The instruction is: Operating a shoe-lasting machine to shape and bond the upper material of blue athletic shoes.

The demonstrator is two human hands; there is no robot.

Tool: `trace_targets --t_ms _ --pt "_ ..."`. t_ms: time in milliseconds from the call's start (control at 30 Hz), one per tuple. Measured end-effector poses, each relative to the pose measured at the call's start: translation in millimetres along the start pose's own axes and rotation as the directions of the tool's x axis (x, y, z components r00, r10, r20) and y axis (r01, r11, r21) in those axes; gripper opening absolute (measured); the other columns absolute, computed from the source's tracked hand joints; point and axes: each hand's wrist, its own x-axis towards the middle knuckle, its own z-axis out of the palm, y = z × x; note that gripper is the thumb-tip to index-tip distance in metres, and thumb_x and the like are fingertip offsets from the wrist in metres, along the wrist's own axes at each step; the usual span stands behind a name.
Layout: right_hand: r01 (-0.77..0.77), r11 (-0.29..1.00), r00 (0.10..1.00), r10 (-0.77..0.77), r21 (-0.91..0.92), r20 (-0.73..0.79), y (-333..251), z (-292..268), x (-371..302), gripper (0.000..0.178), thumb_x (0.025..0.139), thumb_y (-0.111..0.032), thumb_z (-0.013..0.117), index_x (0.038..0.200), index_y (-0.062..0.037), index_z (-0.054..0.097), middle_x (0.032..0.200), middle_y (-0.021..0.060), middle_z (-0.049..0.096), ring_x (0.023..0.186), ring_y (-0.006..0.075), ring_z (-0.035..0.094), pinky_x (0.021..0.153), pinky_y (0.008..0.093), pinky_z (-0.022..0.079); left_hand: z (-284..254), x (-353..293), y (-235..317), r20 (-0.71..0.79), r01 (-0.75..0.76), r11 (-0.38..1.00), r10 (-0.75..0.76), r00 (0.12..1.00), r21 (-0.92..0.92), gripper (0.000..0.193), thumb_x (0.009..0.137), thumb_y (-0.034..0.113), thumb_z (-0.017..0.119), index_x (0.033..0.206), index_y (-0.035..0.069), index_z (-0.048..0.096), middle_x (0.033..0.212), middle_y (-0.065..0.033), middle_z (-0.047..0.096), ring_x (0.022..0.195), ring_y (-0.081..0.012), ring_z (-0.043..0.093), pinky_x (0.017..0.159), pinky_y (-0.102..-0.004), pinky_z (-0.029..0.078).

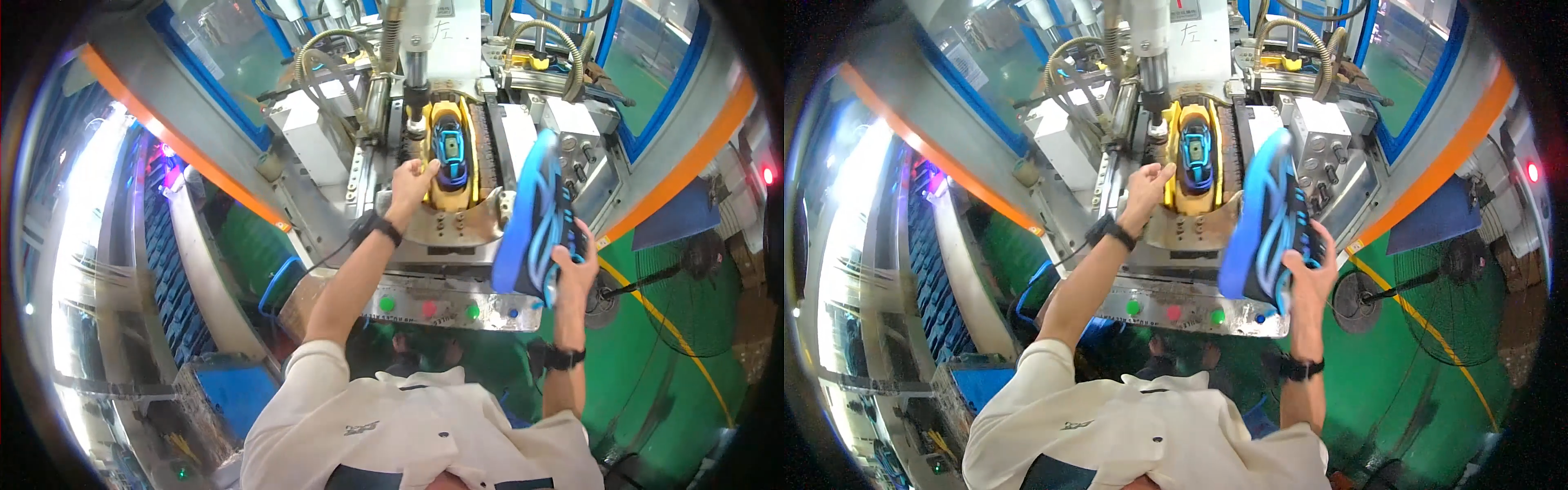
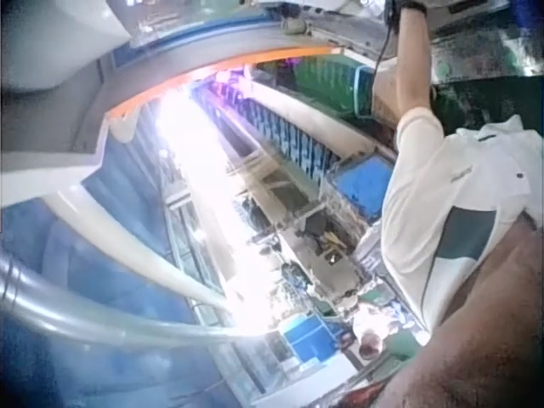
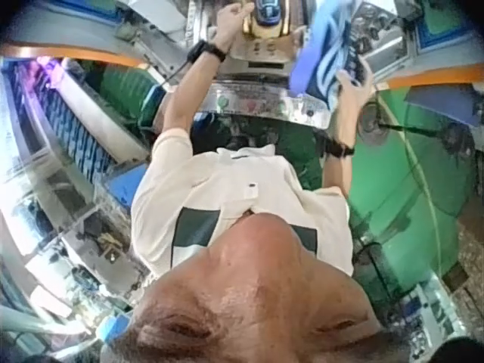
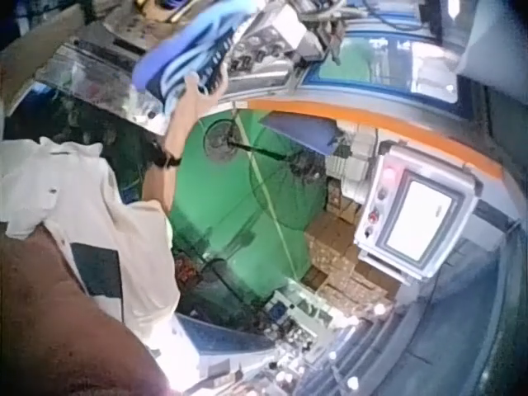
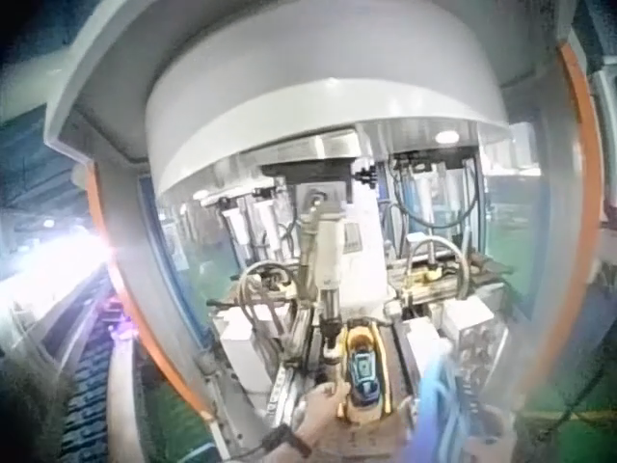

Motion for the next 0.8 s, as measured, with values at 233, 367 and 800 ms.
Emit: trace_targets --t_ms 233,367,800 --pt "0.058 0.951 0.962 -0.134 -0.302 -0.237 -25 -43 11 0.057 0.067 0.002 0.064 0.123 0.0013 0.055 0.109 0.0081 0.06 0.096 0.0168 0.057 0.089 0.0294 0.046 63 101 -38 -0.114 -0.066 0.924 0.117 0.987 0.376 0.052 0.072 0.034 0.073 0.104 -0.006 0.062 0.1 -0.029 0.066 0.093 -0.0436 0.064 0.083 -0.0468 0.051" --pt "0.158 0.867 0.944 -0.274 -0.473 -0.185 -26 -36 44 0.056 0.068 -0.001 0.068 0.122 0.0025 0.056 0.11 0.0087 0.06 0.096 0.0163 0.057 0.09 0.0293 0.046 47 115 -47 -0.259 -0.004 0.912 0.121 0.958 0.41 0.034 0.068 0.02 0.073 0.091 -0.004 0.066 0.088 -0.0263 0.067 0.086 -0.0428 0.065 0.079 -0.0458 0.052" --pt "0.215 0.402 0.914 0.238 -0.89 0.329 1 247 250 0.068 0.055 -0.033 0.082 0.103 0.0107 0.064 0.096 0.0244 0.068 0.09 0.0312 0.068 0.08 0.0356 0.053 -140 -105 34 0.177 0.477 0.693 -0.461 0.87 -0.541 0.028 0.08 0.01 0.07 0.103 -0.003 0.064 0.093 -0.007 0.066 0.085 -0.0148 0.062 0.065 -0.0317 0.052"
